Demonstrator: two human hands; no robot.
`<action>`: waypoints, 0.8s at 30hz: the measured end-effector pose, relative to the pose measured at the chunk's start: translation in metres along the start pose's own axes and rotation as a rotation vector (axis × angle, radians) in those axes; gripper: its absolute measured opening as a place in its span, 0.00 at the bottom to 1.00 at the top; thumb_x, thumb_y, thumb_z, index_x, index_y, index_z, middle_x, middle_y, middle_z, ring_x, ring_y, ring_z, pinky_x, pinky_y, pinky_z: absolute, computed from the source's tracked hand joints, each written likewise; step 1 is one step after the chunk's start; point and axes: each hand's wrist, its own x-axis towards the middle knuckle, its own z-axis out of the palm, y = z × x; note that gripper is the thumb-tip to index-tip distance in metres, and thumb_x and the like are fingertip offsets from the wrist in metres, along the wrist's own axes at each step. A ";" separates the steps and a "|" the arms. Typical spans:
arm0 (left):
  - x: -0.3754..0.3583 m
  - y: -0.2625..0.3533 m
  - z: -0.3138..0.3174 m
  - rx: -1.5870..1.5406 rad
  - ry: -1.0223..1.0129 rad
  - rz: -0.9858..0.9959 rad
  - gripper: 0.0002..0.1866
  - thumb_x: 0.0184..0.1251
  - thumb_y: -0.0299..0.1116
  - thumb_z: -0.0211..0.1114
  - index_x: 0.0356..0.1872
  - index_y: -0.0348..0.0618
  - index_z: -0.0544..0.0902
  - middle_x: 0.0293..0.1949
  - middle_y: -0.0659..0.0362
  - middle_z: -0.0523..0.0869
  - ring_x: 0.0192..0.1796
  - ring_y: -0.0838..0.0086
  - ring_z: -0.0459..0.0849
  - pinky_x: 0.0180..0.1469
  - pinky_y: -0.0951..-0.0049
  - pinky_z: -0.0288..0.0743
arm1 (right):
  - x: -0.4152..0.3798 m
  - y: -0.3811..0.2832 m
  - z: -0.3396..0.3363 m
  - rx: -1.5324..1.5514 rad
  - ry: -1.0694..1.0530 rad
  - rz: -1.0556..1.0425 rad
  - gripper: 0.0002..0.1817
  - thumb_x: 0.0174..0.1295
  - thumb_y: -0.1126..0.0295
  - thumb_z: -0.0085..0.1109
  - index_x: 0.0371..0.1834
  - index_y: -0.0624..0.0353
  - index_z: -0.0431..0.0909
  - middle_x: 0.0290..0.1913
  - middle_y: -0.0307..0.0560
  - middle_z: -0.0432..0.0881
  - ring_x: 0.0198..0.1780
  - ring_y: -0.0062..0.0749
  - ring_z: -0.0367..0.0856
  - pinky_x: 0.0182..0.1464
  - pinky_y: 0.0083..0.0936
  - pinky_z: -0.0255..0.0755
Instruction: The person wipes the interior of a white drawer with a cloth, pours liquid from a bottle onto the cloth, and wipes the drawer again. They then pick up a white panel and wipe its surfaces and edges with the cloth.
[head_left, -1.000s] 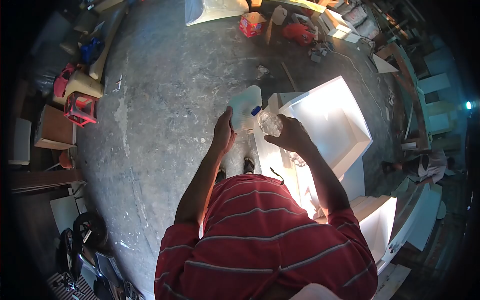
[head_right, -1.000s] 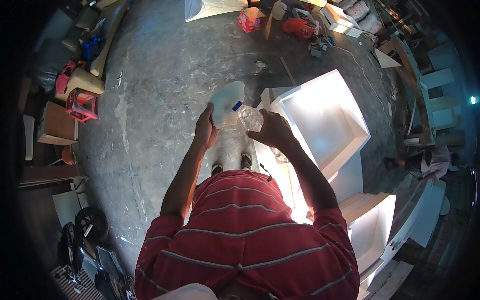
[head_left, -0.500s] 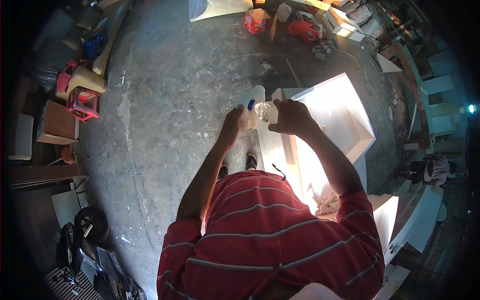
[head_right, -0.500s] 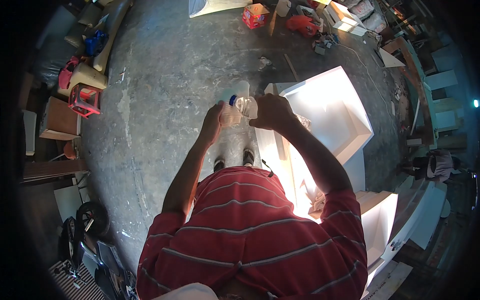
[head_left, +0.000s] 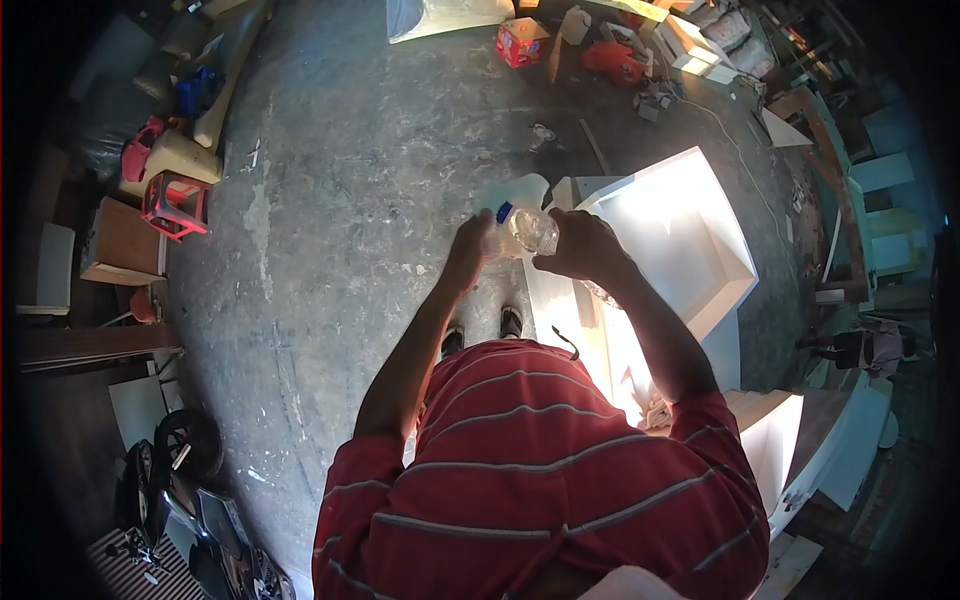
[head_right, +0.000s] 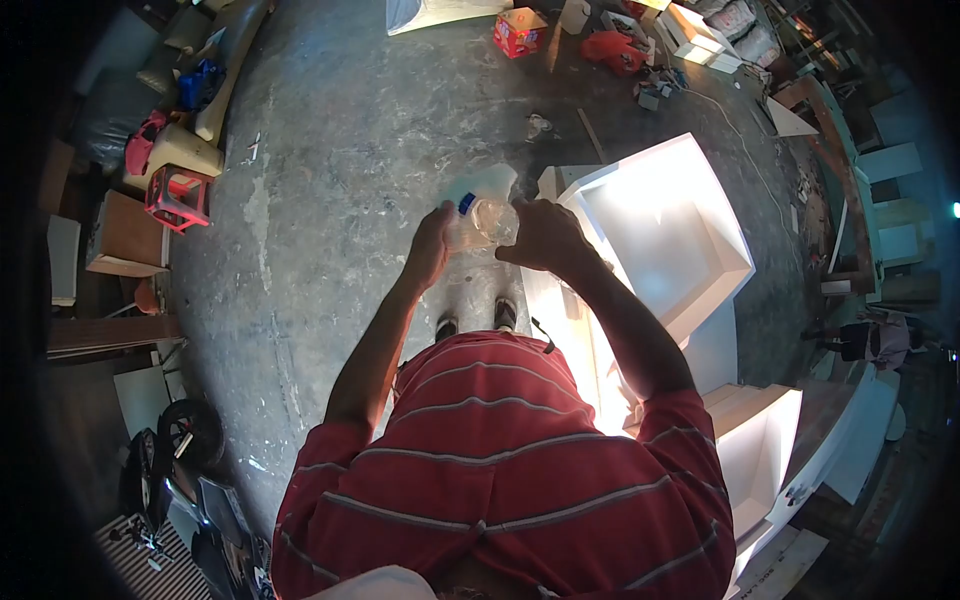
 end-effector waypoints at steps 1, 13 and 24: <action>-0.003 0.004 0.001 0.301 -0.042 0.007 0.23 0.74 0.49 0.47 0.50 0.36 0.75 0.43 0.58 0.80 0.44 0.76 0.78 0.50 0.72 0.72 | -0.001 0.000 0.001 -0.011 0.007 0.000 0.34 0.37 0.54 0.67 0.48 0.62 0.76 0.36 0.58 0.83 0.42 0.49 0.83 0.51 0.40 0.75; 0.001 0.002 0.017 0.038 -0.115 -0.094 0.21 0.75 0.45 0.46 0.55 0.39 0.72 0.50 0.55 0.79 0.53 0.70 0.78 0.59 0.68 0.70 | -0.019 0.006 -0.002 0.129 -0.030 0.125 0.38 0.41 0.49 0.69 0.53 0.63 0.73 0.39 0.59 0.82 0.47 0.49 0.81 0.54 0.39 0.72; 0.002 0.011 0.030 -0.272 -0.134 -0.211 0.22 0.75 0.45 0.45 0.57 0.38 0.70 0.52 0.56 0.79 0.54 0.70 0.78 0.59 0.67 0.70 | -0.054 0.021 0.041 0.352 0.249 0.272 0.40 0.42 0.47 0.70 0.54 0.65 0.73 0.43 0.61 0.81 0.48 0.50 0.81 0.52 0.38 0.73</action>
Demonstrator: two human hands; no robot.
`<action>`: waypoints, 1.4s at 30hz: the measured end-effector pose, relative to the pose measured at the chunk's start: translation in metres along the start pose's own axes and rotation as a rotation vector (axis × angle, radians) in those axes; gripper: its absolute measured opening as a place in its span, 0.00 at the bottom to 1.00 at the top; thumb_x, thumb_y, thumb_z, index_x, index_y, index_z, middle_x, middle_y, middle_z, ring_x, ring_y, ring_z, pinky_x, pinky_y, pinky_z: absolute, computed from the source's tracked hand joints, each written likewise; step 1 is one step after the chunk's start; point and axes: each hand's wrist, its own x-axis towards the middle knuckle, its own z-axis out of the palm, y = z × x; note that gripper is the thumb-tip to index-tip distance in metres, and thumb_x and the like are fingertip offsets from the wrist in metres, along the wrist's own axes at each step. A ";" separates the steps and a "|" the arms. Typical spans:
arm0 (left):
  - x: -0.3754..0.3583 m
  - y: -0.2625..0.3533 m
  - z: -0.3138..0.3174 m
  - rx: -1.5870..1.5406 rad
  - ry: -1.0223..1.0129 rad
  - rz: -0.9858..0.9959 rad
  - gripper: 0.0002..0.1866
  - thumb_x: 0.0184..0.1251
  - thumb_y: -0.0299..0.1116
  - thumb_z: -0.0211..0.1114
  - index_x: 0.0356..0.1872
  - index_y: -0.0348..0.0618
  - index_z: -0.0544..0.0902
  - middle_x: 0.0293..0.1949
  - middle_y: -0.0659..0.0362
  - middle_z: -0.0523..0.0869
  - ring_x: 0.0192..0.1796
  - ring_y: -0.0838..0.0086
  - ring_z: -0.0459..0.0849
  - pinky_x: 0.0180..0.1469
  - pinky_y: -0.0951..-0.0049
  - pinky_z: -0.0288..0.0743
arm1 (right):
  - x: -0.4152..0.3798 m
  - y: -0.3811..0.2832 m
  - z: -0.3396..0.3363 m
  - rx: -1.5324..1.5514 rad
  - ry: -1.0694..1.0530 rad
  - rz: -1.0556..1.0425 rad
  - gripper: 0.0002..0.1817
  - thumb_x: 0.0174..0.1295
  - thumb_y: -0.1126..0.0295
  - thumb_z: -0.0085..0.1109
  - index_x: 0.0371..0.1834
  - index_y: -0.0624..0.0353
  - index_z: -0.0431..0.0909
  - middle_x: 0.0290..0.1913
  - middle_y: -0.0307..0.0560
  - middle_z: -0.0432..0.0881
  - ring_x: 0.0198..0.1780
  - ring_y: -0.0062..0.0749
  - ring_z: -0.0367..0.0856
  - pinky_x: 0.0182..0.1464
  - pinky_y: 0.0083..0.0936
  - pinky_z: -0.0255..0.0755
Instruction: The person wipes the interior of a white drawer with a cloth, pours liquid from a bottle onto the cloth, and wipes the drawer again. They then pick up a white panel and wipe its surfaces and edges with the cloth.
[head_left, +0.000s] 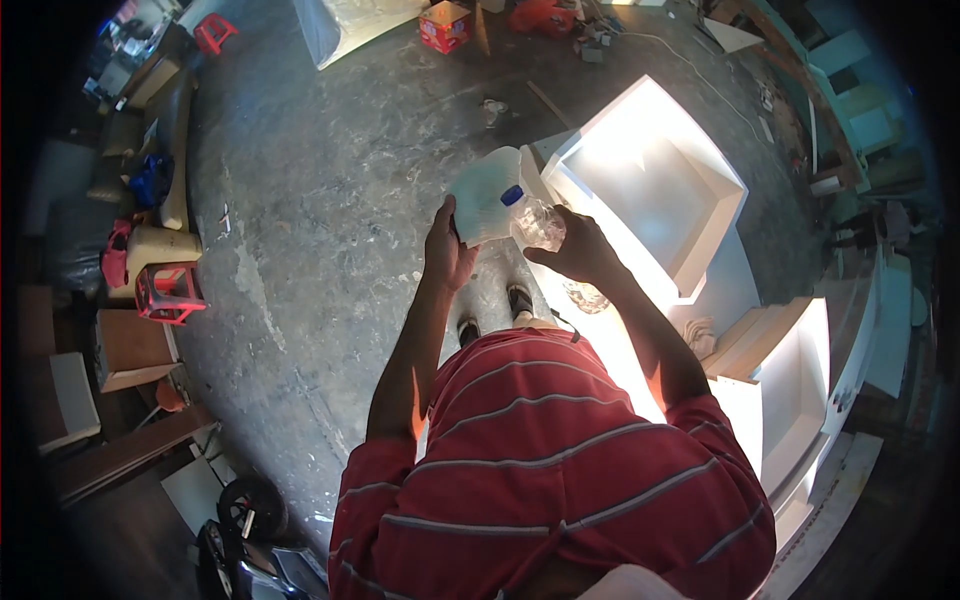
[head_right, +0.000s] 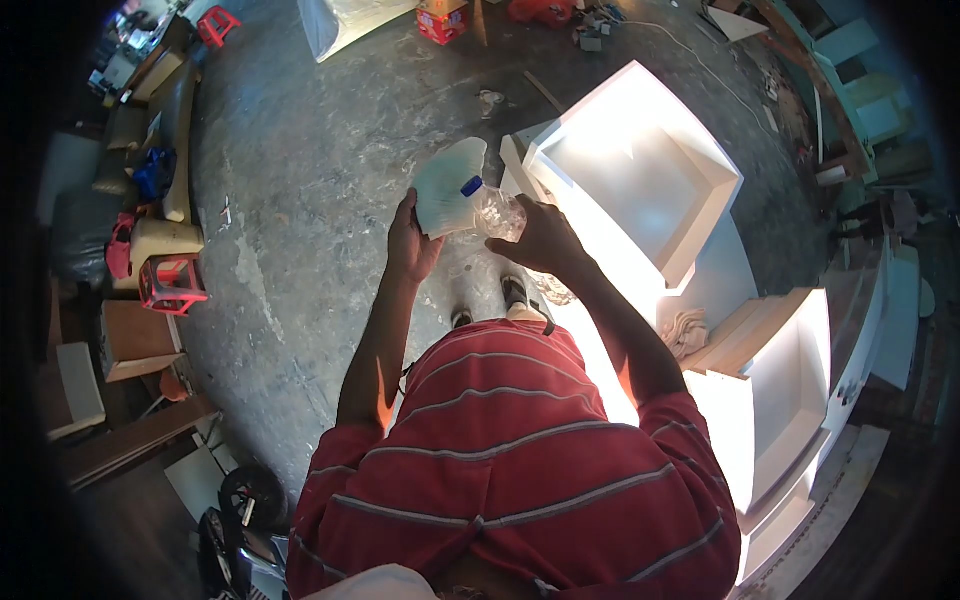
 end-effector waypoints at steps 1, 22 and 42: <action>0.001 0.000 0.000 0.047 -0.005 0.008 0.22 0.75 0.45 0.45 0.58 0.37 0.70 0.52 0.55 0.79 0.54 0.69 0.78 0.59 0.67 0.70 | -0.004 0.001 -0.001 -0.045 -0.009 0.034 0.39 0.43 0.47 0.69 0.53 0.65 0.73 0.43 0.62 0.81 0.48 0.50 0.81 0.52 0.38 0.73; 0.006 0.002 -0.023 0.776 -0.141 0.008 0.28 0.72 0.51 0.50 0.53 0.31 0.74 0.46 0.56 0.80 0.46 0.73 0.78 0.53 0.71 0.69 | -0.001 -0.006 -0.025 -0.233 -0.132 0.035 0.33 0.39 0.51 0.67 0.44 0.67 0.76 0.34 0.57 0.83 0.44 0.47 0.82 0.50 0.39 0.73; -0.017 0.035 -0.029 1.097 -0.173 0.069 0.28 0.71 0.51 0.48 0.50 0.30 0.76 0.42 0.53 0.81 0.45 0.70 0.79 0.49 0.69 0.71 | -0.001 -0.046 -0.011 -0.185 -0.180 0.031 0.37 0.40 0.53 0.68 0.52 0.68 0.73 0.36 0.59 0.83 0.43 0.49 0.82 0.50 0.38 0.74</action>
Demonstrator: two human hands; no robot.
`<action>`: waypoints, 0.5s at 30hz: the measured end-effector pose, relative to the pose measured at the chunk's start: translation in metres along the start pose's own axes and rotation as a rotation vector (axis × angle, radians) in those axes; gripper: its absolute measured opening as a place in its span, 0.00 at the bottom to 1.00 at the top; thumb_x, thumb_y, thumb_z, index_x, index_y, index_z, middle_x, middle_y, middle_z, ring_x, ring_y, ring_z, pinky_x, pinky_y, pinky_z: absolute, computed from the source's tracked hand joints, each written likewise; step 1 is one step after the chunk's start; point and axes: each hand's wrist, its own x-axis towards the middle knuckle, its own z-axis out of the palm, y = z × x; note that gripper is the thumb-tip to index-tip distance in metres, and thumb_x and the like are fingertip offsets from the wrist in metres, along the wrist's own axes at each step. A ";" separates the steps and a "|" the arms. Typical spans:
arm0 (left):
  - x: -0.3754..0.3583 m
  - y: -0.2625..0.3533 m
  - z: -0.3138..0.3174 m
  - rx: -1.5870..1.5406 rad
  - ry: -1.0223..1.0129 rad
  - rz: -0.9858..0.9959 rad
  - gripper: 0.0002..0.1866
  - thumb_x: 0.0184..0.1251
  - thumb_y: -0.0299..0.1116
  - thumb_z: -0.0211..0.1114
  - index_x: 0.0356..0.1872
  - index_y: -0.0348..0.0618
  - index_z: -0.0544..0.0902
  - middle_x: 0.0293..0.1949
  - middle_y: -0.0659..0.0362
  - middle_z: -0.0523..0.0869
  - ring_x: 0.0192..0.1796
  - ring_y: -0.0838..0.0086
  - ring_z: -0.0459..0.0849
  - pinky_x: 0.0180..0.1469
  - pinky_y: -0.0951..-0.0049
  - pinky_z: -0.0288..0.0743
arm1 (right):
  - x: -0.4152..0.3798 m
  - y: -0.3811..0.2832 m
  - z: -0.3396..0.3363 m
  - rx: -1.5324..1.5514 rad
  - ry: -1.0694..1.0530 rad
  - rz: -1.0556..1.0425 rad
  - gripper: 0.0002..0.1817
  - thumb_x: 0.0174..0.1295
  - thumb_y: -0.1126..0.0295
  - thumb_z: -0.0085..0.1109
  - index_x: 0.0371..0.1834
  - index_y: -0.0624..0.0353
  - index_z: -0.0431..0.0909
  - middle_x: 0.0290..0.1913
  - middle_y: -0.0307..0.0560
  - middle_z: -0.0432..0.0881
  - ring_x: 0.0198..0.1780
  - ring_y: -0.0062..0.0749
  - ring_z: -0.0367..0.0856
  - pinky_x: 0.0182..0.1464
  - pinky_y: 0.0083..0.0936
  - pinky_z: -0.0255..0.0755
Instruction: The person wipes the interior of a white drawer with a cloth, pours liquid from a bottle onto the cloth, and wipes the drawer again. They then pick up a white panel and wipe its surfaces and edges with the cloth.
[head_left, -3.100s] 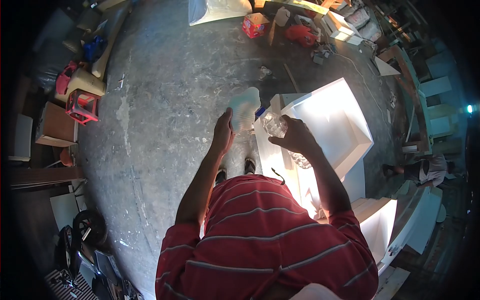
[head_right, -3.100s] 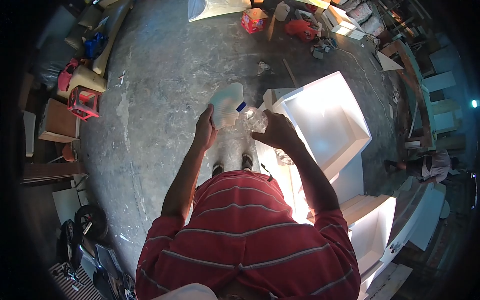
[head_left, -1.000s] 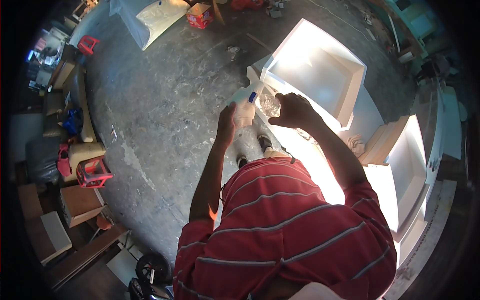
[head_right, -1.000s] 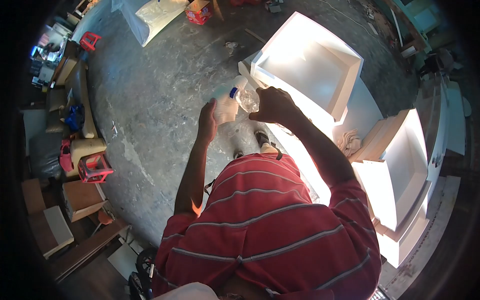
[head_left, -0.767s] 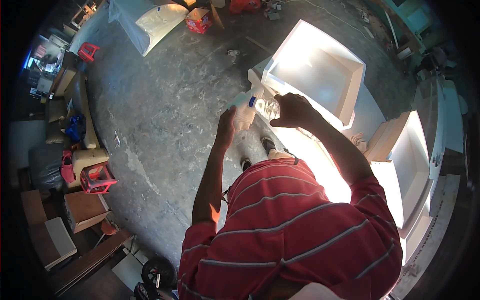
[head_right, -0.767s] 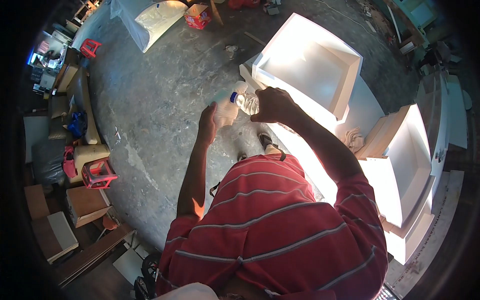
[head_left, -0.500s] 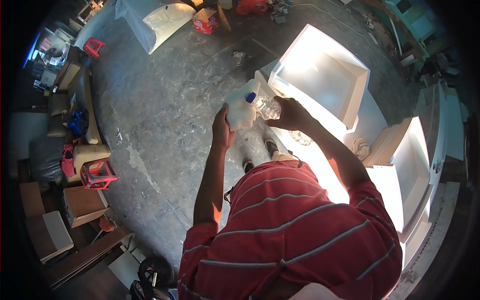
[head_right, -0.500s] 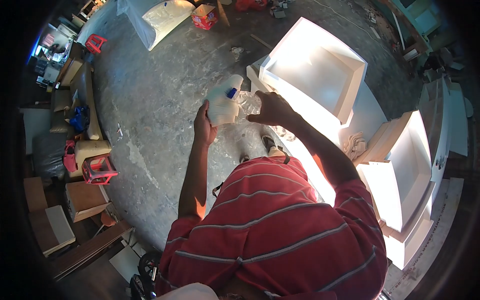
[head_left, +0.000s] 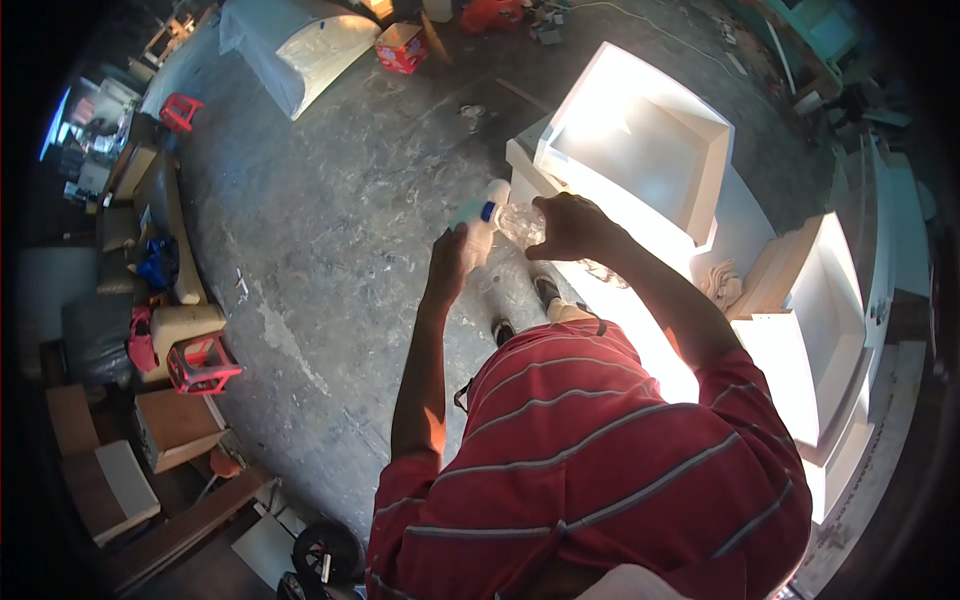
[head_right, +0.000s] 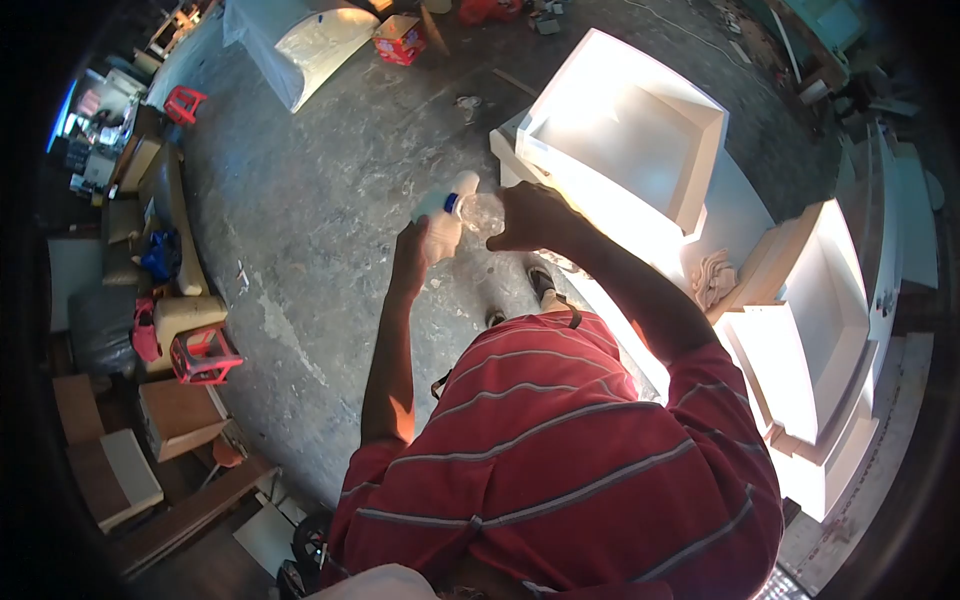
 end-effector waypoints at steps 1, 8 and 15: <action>-0.001 0.001 0.000 0.003 -0.020 0.005 0.28 0.71 0.51 0.48 0.50 0.30 0.76 0.42 0.53 0.81 0.45 0.70 0.79 0.49 0.69 0.71 | 0.000 -0.001 -0.002 -0.030 -0.044 -0.011 0.38 0.40 0.54 0.68 0.53 0.68 0.73 0.34 0.58 0.83 0.42 0.49 0.82 0.49 0.38 0.74; -0.001 -0.002 0.004 -0.157 0.052 -0.058 0.29 0.72 0.51 0.49 0.55 0.31 0.72 0.47 0.51 0.79 0.48 0.67 0.80 0.53 0.67 0.72 | 0.001 0.018 0.031 0.077 0.053 -0.002 0.39 0.41 0.50 0.69 0.54 0.67 0.72 0.43 0.59 0.82 0.49 0.50 0.79 0.53 0.41 0.72; 0.022 0.018 0.036 -0.662 0.006 -0.196 0.24 0.72 0.46 0.49 0.58 0.37 0.70 0.53 0.55 0.78 0.56 0.68 0.78 0.59 0.66 0.71 | -0.016 0.047 0.062 0.356 0.427 -0.021 0.41 0.43 0.49 0.69 0.56 0.66 0.71 0.44 0.62 0.81 0.48 0.55 0.80 0.53 0.43 0.73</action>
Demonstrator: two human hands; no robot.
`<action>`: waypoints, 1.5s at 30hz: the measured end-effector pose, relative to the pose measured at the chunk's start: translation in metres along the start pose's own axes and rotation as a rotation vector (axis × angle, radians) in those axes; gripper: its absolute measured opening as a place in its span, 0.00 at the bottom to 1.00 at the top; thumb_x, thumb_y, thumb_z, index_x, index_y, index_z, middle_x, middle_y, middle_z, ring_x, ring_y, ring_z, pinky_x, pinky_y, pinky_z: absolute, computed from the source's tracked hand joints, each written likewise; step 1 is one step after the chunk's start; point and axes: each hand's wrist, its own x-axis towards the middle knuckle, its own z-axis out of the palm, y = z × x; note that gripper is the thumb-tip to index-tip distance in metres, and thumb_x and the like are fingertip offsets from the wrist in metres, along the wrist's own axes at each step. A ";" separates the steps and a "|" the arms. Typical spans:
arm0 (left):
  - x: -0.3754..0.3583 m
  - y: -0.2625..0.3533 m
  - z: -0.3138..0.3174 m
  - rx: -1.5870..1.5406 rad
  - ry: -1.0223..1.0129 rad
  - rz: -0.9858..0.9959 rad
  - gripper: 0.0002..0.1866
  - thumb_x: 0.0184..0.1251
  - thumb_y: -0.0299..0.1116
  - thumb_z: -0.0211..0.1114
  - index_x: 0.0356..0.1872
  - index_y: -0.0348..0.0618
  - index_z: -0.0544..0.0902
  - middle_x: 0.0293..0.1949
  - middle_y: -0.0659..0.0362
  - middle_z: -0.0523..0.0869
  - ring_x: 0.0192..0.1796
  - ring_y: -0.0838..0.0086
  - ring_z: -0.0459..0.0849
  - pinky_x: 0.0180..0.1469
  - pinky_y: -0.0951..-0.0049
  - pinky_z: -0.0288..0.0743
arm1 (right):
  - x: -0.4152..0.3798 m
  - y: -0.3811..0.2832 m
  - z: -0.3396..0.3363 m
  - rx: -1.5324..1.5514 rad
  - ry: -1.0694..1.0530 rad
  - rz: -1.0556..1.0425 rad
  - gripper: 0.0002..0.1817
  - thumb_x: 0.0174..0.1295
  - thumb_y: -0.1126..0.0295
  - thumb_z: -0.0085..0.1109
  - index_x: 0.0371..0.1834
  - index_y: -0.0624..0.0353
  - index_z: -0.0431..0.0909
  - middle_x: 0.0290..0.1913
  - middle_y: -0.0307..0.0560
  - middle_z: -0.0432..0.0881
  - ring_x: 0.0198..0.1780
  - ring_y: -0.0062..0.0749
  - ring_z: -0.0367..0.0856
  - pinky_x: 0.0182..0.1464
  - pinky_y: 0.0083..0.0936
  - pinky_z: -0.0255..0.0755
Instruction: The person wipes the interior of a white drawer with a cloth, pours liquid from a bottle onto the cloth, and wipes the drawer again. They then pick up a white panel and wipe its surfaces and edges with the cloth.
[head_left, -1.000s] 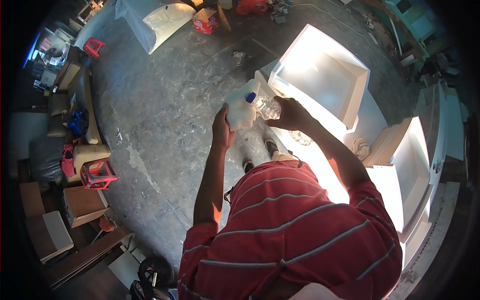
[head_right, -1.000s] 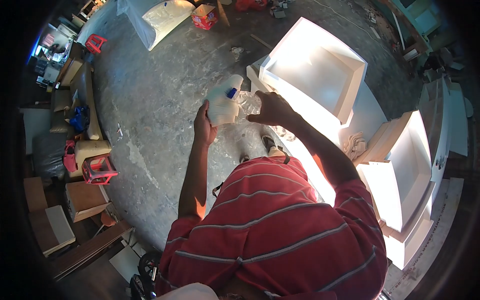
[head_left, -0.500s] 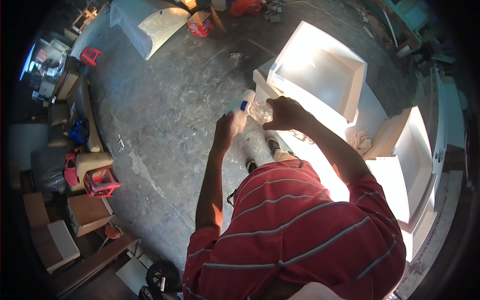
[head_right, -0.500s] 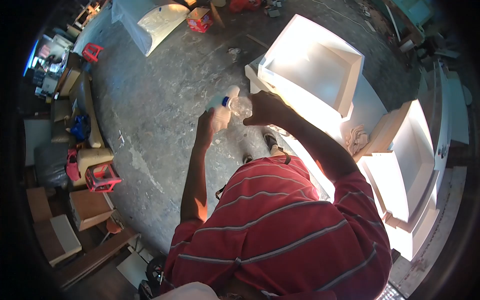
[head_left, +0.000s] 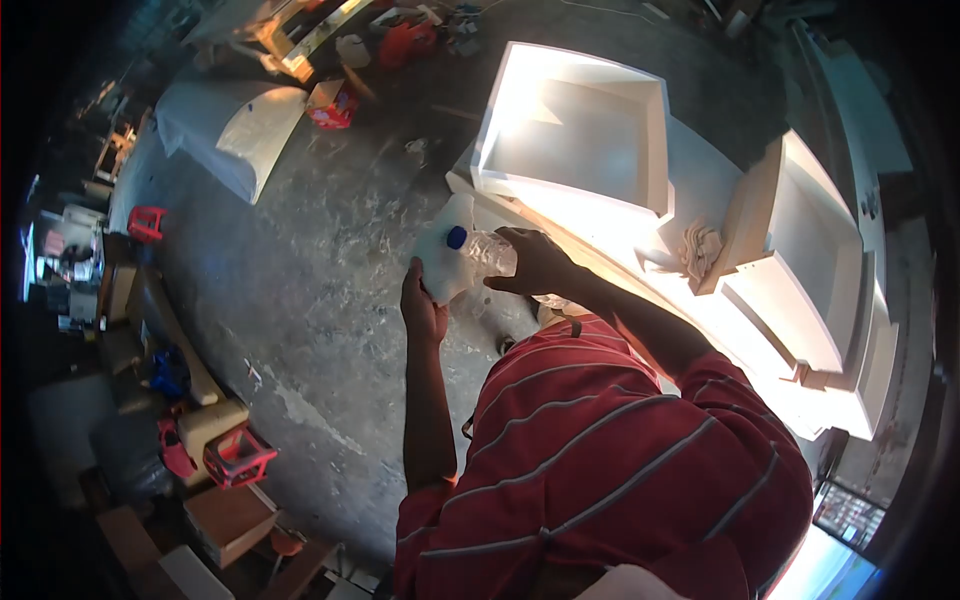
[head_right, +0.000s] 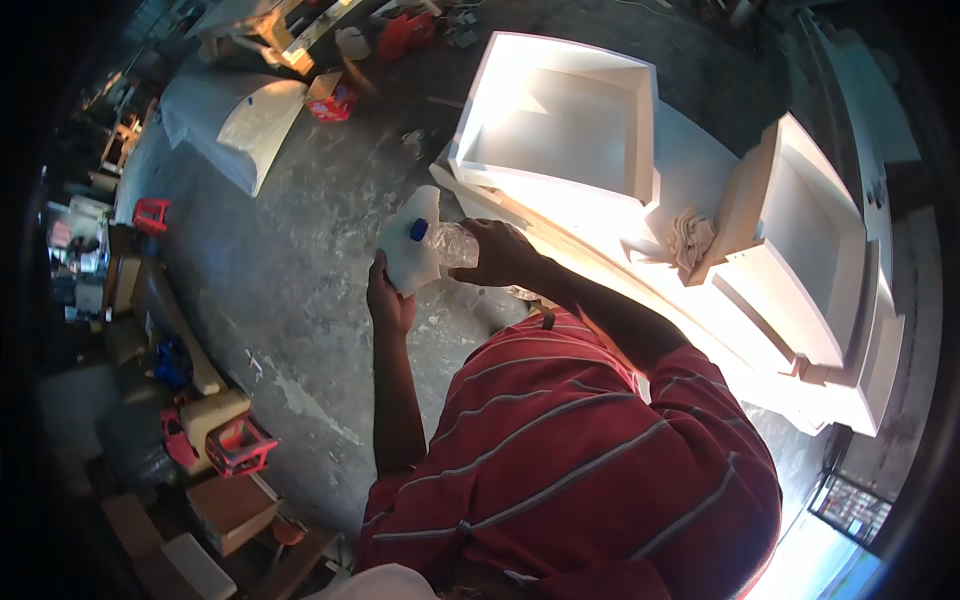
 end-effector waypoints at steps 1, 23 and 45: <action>0.005 -0.001 0.010 -0.066 0.007 -0.031 0.23 0.73 0.46 0.49 0.58 0.38 0.70 0.54 0.55 0.78 0.56 0.68 0.78 0.58 0.66 0.72 | -0.003 0.006 -0.003 0.057 0.051 0.042 0.39 0.43 0.50 0.70 0.55 0.66 0.71 0.45 0.61 0.81 0.49 0.54 0.80 0.53 0.41 0.73; 0.328 -0.227 0.149 1.946 -1.021 0.803 0.14 0.64 0.30 0.56 0.41 0.25 0.79 0.71 0.39 0.51 0.74 0.45 0.47 0.71 0.45 0.49 | -0.103 0.311 -0.193 0.186 1.650 0.530 0.27 0.53 0.76 0.69 0.56 0.66 0.70 0.53 0.48 0.76 0.54 0.32 0.74 0.58 0.28 0.68; 0.310 -0.125 0.172 1.711 -1.057 0.685 0.14 0.58 0.28 0.59 0.45 0.36 0.82 0.58 0.45 0.75 0.61 0.51 0.73 0.63 0.58 0.67 | -0.128 0.395 -0.171 -0.129 1.374 1.123 0.46 0.35 0.47 0.79 0.55 0.63 0.69 0.50 0.52 0.77 0.53 0.43 0.76 0.56 0.38 0.68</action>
